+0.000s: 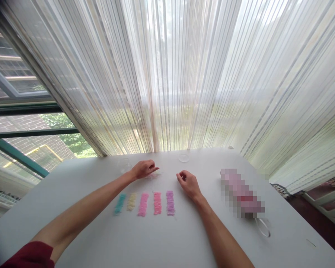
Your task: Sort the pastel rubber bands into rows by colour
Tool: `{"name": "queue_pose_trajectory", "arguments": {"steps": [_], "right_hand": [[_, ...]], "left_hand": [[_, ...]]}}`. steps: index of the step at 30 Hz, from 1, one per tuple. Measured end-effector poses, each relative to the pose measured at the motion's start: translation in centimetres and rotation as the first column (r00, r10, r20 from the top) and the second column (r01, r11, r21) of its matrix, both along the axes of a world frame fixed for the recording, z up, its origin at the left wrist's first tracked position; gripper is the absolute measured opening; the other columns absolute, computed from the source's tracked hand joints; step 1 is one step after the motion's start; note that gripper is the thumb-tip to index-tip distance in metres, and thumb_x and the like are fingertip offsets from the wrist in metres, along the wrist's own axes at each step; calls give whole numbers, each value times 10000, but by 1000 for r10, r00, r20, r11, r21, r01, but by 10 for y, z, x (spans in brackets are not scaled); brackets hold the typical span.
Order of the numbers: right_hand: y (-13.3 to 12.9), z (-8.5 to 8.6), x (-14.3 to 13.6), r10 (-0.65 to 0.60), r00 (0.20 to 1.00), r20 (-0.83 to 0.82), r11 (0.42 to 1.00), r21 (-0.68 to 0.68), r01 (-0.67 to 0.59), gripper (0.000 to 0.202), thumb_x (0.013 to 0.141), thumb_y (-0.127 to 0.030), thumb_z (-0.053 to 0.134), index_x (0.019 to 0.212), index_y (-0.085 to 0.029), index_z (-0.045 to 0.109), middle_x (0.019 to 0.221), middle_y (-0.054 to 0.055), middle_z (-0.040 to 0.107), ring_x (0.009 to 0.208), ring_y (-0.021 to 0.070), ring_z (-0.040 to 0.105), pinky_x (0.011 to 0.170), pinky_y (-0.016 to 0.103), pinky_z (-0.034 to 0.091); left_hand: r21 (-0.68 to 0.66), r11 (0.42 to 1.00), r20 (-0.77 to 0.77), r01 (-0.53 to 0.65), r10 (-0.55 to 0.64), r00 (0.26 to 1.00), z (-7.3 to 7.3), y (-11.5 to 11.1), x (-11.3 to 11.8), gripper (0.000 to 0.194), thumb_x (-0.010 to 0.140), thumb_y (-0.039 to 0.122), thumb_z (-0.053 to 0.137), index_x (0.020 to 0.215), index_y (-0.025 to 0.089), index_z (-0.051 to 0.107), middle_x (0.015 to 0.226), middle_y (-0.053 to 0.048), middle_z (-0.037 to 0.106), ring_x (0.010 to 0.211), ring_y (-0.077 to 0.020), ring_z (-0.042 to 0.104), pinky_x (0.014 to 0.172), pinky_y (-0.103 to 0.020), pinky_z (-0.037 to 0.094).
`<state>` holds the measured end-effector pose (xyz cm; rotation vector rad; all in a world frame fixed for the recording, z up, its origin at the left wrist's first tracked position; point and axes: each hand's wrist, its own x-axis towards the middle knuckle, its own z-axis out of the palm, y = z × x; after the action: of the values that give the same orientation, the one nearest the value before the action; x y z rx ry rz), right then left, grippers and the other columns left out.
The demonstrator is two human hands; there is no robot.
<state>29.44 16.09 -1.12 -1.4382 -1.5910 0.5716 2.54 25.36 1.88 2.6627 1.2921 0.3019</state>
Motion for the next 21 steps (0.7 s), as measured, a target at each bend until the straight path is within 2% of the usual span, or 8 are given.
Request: {"name": "queue_pose_trajectory", "arguments": {"steps": [11, 21], "right_hand": [[1, -2, 0, 6, 1000, 8, 1000, -1, -6, 347, 854, -541, 538, 697, -238, 601, 654, 19, 665, 597, 191, 588, 625, 309, 482], [1, -2, 1, -3, 1000, 19, 1000, 4, 2, 340, 845, -534, 539, 686, -239, 599, 643, 14, 660, 587, 188, 594, 627, 307, 483]], "left_hand": [[-53, 993, 98, -108, 113, 989, 4, 0, 11, 326, 996, 347, 636, 1267, 166, 621, 1257, -101, 650, 1049, -238, 674, 886, -443, 589], [-119, 989, 153, -91, 109, 982, 4, 7, 14, 333, 995, 345, 636, 1278, 171, 617, 1279, -103, 641, 1067, -244, 668, 898, -450, 586]]}}
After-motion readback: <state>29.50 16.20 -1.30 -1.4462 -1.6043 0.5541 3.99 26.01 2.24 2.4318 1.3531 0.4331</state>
